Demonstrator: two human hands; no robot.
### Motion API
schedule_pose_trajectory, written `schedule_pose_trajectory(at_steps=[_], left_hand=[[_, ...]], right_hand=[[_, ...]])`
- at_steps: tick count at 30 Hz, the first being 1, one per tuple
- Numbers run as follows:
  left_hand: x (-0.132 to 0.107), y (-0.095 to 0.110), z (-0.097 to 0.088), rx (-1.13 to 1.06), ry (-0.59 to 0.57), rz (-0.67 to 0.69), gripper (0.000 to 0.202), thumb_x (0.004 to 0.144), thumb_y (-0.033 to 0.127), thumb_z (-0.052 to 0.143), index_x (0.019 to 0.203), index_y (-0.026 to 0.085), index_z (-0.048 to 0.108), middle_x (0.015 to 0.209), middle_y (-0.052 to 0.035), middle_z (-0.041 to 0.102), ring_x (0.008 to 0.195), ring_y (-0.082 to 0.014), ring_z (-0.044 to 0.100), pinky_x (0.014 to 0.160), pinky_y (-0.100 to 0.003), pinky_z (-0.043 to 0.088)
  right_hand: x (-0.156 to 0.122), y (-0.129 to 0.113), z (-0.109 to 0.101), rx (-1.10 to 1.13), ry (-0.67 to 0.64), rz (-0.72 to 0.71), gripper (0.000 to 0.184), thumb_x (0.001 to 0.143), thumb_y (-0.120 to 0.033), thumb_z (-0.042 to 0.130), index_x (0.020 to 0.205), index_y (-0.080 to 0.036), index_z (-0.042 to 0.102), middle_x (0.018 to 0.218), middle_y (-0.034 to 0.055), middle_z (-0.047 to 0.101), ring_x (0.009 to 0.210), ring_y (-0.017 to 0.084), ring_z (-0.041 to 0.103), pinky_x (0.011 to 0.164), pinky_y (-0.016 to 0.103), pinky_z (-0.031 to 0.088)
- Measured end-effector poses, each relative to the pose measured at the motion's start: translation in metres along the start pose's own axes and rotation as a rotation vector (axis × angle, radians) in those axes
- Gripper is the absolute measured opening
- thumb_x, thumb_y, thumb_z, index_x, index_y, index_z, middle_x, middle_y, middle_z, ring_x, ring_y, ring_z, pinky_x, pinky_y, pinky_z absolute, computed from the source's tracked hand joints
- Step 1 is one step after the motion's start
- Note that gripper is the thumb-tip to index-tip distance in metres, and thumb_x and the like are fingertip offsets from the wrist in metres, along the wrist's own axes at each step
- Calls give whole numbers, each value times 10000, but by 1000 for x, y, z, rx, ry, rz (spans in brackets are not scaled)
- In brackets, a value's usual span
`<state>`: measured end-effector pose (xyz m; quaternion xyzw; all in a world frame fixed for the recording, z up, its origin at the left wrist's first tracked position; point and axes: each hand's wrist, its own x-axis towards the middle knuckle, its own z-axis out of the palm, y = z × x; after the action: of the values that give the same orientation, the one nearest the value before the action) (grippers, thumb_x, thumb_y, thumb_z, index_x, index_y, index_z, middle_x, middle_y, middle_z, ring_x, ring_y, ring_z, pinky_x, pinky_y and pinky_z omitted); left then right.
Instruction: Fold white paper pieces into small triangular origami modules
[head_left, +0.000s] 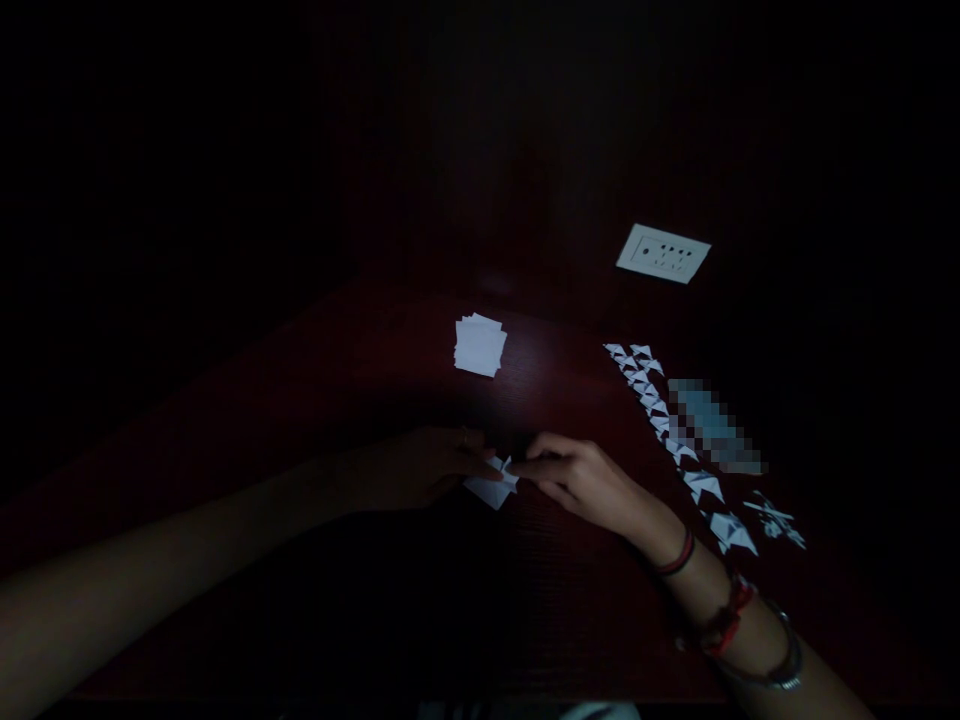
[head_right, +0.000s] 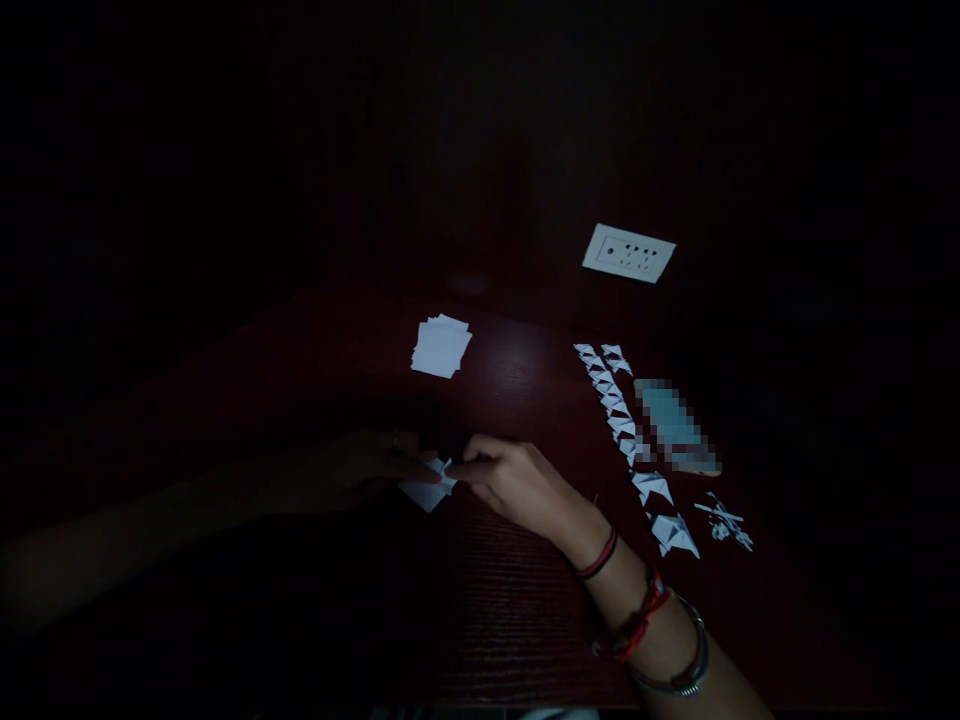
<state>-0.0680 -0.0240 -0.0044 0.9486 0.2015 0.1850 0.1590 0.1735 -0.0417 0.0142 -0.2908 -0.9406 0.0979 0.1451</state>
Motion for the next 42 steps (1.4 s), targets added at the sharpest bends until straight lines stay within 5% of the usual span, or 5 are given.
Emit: schedule_pose_trajectory(at_steps=[19, 30, 42], left_hand=[[4, 1, 0, 40, -47, -37, 447, 774, -12, 402, 1103, 255, 543, 1101, -24, 512, 990, -134, 505, 852, -234, 400], [-3, -2, 1, 98, -57, -57, 419, 811, 46, 400, 1168, 253, 473, 1195, -36, 469, 1061, -162, 470, 891, -275, 383], [-5, -5, 3, 119, -47, -4, 467, 785, 2, 403, 1163, 265, 482, 1224, -22, 452, 1103, -161, 440, 928, -284, 361]], right_hand=[[3, -1, 4, -213, -67, -93, 300, 875, -186, 362, 1112, -198, 546, 1056, 36, 561, 933, 145, 528, 827, 292, 455], [4, 5, 2, -20, -74, -81, 382, 793, -42, 395, 1112, -190, 544, 1114, 23, 567, 983, 132, 529, 862, 281, 441], [3, 6, 2, -20, -89, -56, 367, 811, -76, 394, 1118, -204, 546, 1123, 25, 548, 969, 133, 538, 848, 281, 452]])
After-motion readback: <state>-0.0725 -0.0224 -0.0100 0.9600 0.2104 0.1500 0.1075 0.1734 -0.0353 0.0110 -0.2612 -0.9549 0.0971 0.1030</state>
